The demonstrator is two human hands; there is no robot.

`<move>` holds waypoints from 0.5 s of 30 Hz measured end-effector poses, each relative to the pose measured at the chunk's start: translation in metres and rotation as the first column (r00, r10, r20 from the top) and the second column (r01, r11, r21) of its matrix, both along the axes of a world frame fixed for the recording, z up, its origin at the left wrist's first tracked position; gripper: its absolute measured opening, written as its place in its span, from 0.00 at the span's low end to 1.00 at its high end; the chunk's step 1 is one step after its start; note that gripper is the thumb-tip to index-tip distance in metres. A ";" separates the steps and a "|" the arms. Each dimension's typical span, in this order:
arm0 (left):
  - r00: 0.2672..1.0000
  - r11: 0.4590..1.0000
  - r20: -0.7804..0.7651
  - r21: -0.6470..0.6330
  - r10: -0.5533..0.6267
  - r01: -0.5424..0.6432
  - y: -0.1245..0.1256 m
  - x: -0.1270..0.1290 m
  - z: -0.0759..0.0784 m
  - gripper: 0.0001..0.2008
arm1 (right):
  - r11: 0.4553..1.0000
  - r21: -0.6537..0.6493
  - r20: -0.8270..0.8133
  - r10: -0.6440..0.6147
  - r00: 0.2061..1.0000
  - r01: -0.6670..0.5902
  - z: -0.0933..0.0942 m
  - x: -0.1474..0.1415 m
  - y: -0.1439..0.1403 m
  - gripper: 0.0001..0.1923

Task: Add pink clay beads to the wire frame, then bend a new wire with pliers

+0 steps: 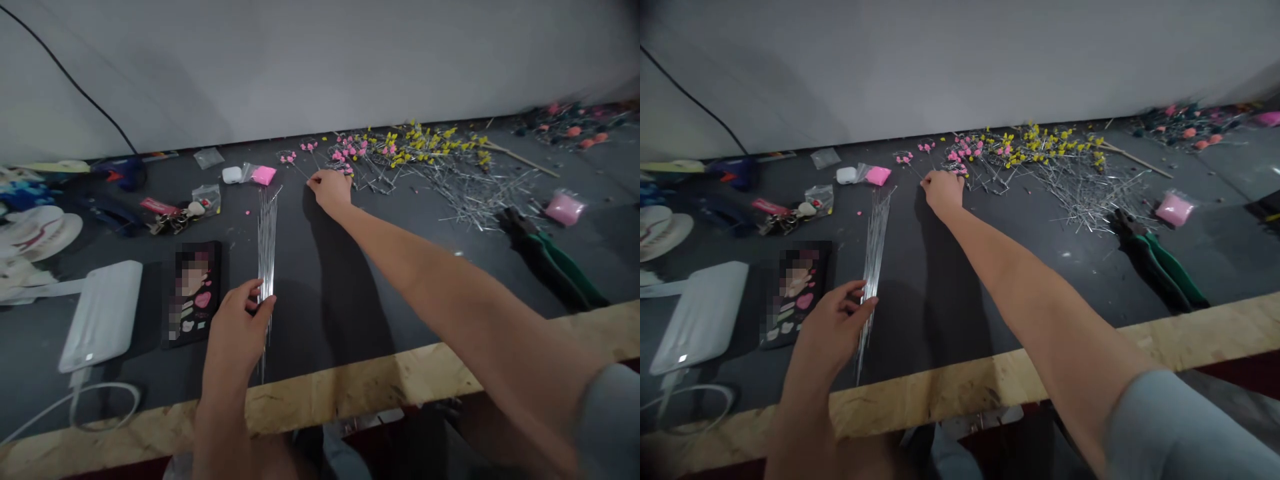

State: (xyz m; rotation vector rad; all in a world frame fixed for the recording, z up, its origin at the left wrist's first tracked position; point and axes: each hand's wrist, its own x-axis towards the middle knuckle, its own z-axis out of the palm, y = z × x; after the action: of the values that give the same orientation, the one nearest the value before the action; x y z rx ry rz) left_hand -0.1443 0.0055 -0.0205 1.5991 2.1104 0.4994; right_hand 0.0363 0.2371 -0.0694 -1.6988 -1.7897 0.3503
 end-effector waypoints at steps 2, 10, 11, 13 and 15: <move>0.999 0.998 0.005 -0.043 0.040 -0.040 0.003 -0.001 0.001 0.17 | 0.999 0.017 -0.080 -0.029 0.996 0.030 0.000 0.002 0.003 0.10; 0.994 0.997 -0.070 0.019 0.080 -0.079 0.018 0.005 -0.003 0.19 | 1.000 -0.008 -0.433 -0.025 0.901 0.024 0.006 0.032 -0.051 0.08; 0.993 0.996 -0.071 0.018 0.089 -0.088 0.020 0.006 -0.003 0.19 | 1.000 0.001 -0.450 0.010 0.893 -0.010 0.007 0.035 -0.065 0.07; 0.992 0.995 -0.074 0.008 0.105 -0.104 0.023 0.009 -0.002 0.17 | 0.996 -0.018 -0.470 0.070 0.880 -0.089 0.008 0.039 -0.096 0.06; 0.990 0.993 -0.089 -0.016 0.112 -0.114 0.025 0.011 0.000 0.17 | 0.987 -0.026 -0.509 0.123 0.852 -0.158 0.008 0.042 -0.125 0.06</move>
State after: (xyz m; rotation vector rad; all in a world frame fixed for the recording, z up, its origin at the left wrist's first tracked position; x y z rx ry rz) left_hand -0.1328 0.0308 -0.0201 1.5219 2.2744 0.4495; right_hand 0.0785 0.1121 -0.0614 -1.3511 -1.5144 0.8477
